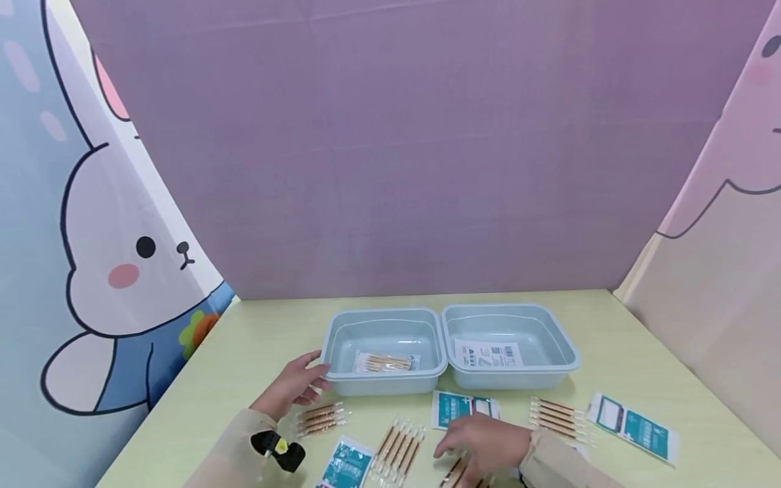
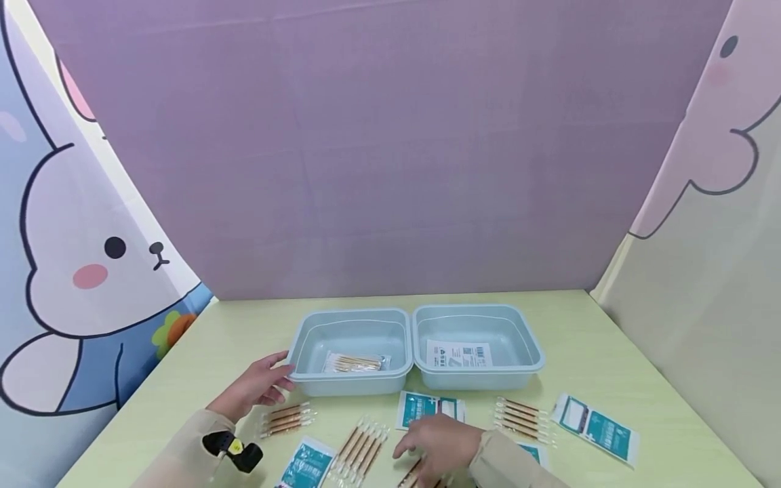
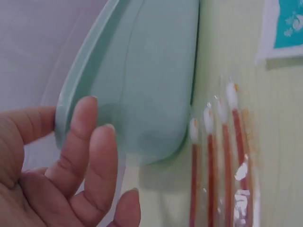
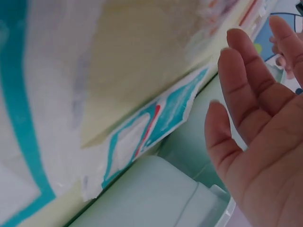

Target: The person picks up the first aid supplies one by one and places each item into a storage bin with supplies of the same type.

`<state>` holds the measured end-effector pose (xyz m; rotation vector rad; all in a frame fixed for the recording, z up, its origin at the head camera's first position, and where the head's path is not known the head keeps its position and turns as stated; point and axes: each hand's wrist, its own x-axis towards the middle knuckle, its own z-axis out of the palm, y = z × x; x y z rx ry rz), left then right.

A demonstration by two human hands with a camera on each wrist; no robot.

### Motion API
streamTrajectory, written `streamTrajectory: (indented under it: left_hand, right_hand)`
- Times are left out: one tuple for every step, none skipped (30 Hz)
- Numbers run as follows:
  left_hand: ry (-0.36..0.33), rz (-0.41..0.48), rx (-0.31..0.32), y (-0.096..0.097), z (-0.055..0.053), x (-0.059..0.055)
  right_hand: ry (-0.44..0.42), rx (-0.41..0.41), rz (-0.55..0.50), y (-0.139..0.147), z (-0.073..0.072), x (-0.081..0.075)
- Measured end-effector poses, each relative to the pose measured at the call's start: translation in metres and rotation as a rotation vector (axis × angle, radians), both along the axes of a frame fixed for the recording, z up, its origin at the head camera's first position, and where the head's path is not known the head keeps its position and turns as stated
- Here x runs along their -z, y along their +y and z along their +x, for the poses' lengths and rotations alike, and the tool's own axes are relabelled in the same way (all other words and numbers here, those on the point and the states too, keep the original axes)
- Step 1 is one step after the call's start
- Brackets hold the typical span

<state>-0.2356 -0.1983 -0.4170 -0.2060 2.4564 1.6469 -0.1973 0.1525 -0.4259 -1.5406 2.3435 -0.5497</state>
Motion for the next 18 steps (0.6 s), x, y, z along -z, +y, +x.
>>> streamTrajectory:
  left_hand:
    - [0.004,0.003,-0.001,0.0,0.0,0.0]
    - [0.01,0.008,-0.002,0.0,0.001,-0.001]
    - [0.013,0.014,-0.005,0.001,0.001,-0.001]
    - [0.017,0.018,-0.009,0.001,0.001,-0.001]
    - [0.018,0.021,-0.014,0.001,0.001,-0.002]
    - [0.018,0.028,-0.019,0.002,0.001,-0.002]
    - [0.017,0.033,-0.023,0.002,0.001,-0.002]
    - [0.016,0.04,-0.025,0.002,0.001,-0.002]
    - [0.016,0.04,-0.022,0.002,0.001,-0.002]
    - [0.018,0.037,-0.02,0.002,0.0,-0.002]
    - [0.021,0.035,-0.019,0.002,0.0,-0.003]
    - [0.023,0.032,-0.016,0.002,0.0,-0.003]
    - [0.024,0.025,-0.013,0.002,0.0,-0.004]
    - [0.023,0.021,-0.014,0.002,0.0,-0.004]
    - [0.02,0.016,-0.016,0.001,0.0,-0.004]
    - [0.018,0.017,-0.019,0.001,0.0,-0.004]
    - [0.014,0.018,-0.02,0.001,0.0,-0.004]
    - [0.01,0.023,-0.018,0.002,-0.001,-0.003]
  right_hand:
    - [0.019,-0.01,-0.004,0.0,0.0,0.001]
    - [0.028,-0.014,-0.007,0.0,0.0,0.001]
    - [0.033,-0.018,-0.008,0.0,0.001,0.002]
    - [0.036,-0.018,-0.008,0.001,0.001,0.002]
    - [0.042,-0.015,-0.005,0.001,0.001,0.001]
    - [0.049,-0.013,-0.006,0.001,0.001,0.001]
    - [0.048,-0.01,-0.006,0.001,0.001,0.002]
    - [0.046,-0.008,-0.009,0.002,0.001,0.002]
    - [0.042,-0.008,-0.014,0.002,0.002,0.003]
    - [0.041,-0.007,-0.019,0.003,0.002,0.004]
    - [0.045,-0.008,-0.024,0.003,0.002,0.005]
    - [0.053,-0.013,-0.031,0.004,0.002,0.007]
    - [0.058,-0.017,-0.034,0.004,0.002,0.008]
    - [0.07,-0.022,-0.035,0.004,0.002,0.009]
    - [0.086,-0.024,-0.031,0.004,0.002,0.01]
    - [0.105,-0.025,-0.025,0.004,0.002,0.011]
    - [0.114,-0.023,-0.017,0.004,0.002,0.011]
    - [0.111,-0.017,-0.007,0.004,0.003,0.011]
